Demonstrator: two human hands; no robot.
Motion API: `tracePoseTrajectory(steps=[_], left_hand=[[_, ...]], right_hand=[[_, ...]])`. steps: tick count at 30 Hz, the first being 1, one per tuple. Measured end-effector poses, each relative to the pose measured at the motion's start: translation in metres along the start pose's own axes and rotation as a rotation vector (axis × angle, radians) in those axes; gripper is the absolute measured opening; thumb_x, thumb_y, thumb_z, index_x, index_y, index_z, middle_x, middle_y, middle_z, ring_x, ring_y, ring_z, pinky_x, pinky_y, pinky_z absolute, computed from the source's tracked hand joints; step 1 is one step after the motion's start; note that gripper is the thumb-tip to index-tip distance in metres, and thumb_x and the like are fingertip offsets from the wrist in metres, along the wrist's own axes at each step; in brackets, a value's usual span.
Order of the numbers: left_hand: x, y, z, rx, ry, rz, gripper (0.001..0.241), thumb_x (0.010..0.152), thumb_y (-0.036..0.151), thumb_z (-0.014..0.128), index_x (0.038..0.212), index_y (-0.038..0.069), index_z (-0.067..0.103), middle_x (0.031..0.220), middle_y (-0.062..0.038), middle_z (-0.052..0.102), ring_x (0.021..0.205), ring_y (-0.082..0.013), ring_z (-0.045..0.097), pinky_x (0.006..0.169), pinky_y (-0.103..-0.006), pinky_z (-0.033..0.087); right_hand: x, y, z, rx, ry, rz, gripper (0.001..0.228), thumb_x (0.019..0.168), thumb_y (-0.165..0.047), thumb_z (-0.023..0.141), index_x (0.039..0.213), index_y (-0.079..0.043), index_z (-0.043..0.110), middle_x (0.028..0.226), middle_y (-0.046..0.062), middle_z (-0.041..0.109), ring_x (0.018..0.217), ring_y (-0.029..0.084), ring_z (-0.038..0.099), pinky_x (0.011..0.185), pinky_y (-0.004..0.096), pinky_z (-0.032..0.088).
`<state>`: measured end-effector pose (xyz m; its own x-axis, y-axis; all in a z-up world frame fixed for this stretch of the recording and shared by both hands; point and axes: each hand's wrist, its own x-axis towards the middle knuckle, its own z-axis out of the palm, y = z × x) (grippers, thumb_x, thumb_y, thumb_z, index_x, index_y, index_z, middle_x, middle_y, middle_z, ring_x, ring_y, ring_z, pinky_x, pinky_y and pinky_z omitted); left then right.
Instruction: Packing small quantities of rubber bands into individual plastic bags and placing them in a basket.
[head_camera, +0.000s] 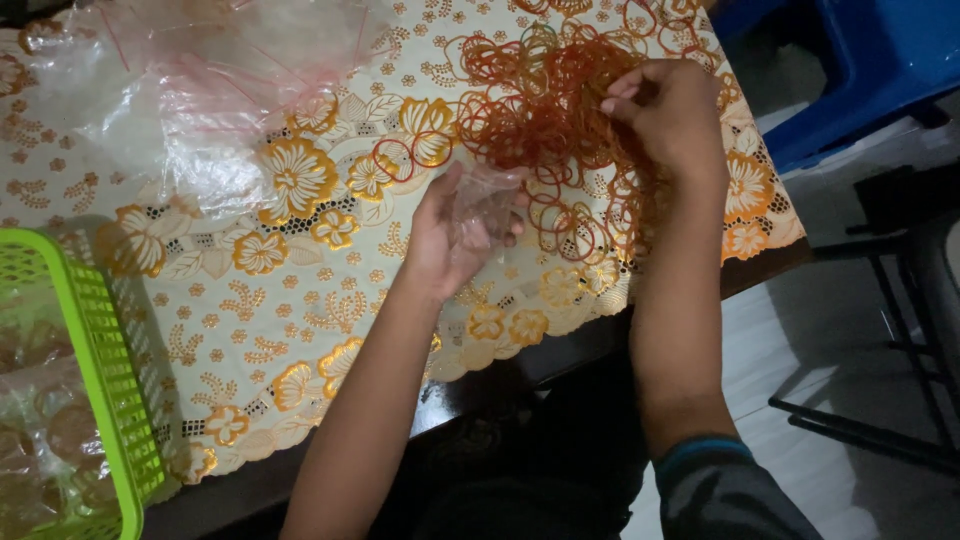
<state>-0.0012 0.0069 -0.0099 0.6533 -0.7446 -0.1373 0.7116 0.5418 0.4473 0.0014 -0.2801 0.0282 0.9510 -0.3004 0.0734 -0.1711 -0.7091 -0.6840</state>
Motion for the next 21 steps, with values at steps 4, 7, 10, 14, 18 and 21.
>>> tracePoseTrajectory(steps=[4,7,10,14,18,21], left_hand=[[0.002,-0.001,-0.002,0.042,0.038,-0.036,0.063,0.097,0.055,0.051,0.119,-0.001,0.07,0.101,-0.018,0.072,0.079,-0.0278,0.066,0.069,-0.0364,0.049],[0.003,-0.002,0.002,-0.05,-0.06,0.065,0.047,0.101,0.045,0.056,0.103,0.002,0.074,0.123,-0.018,0.068,0.095,-0.0254,0.066,0.072,-0.0387,0.05],[0.002,0.0,0.005,-0.037,-0.073,0.095,0.042,0.099,0.043,0.062,0.098,0.003,0.076,0.121,-0.019,0.068,0.093,-0.0252,0.065,0.071,-0.038,0.05],[0.006,0.003,-0.006,-0.071,-0.025,0.118,0.052,0.098,0.043,0.061,0.104,-0.007,0.074,0.128,-0.025,0.065,0.091,-0.0297,0.069,0.063,-0.0399,0.054],[-0.003,0.029,-0.014,-0.128,-0.021,0.076,0.078,0.09,0.053,0.066,0.133,-0.011,0.059,0.111,-0.022,0.07,0.086,-0.0341,0.072,0.062,-0.0391,0.056],[-0.012,0.043,-0.011,-0.054,0.04,0.203,0.073,0.089,0.055,0.065,0.131,-0.004,0.067,0.129,-0.017,0.069,0.099,-0.0323,0.07,0.074,-0.0379,0.05]], right_hand=[[0.001,-0.003,0.0,0.006,-0.028,0.019,0.013,0.09,-0.008,0.088,0.097,-0.01,0.077,0.093,0.003,0.075,0.084,0.013,0.068,0.079,0.03,0.056],[-0.002,-0.013,-0.001,0.037,-0.027,0.031,0.024,0.086,-0.01,0.091,0.106,-0.01,0.078,0.093,0.0,0.074,0.086,0.013,0.068,0.081,0.033,0.056],[-0.002,-0.017,0.001,0.038,-0.018,0.025,0.018,0.091,-0.012,0.087,0.106,-0.01,0.079,0.096,0.004,0.076,0.085,0.016,0.07,0.079,0.035,0.057],[0.002,-0.012,0.009,0.051,0.119,-0.192,0.013,0.096,-0.011,0.085,0.107,-0.007,0.08,0.1,0.009,0.078,0.094,0.019,0.072,0.085,0.037,0.055],[-0.007,-0.039,0.021,0.16,0.098,-0.282,0.009,0.1,-0.007,0.081,0.109,-0.005,0.08,0.1,0.01,0.078,0.089,0.016,0.071,0.075,0.034,0.055],[-0.021,-0.072,0.03,0.235,-0.009,-0.113,0.01,0.097,-0.012,0.081,0.107,-0.01,0.081,0.088,0.0,0.071,0.072,0.008,0.055,0.068,0.028,0.048]])
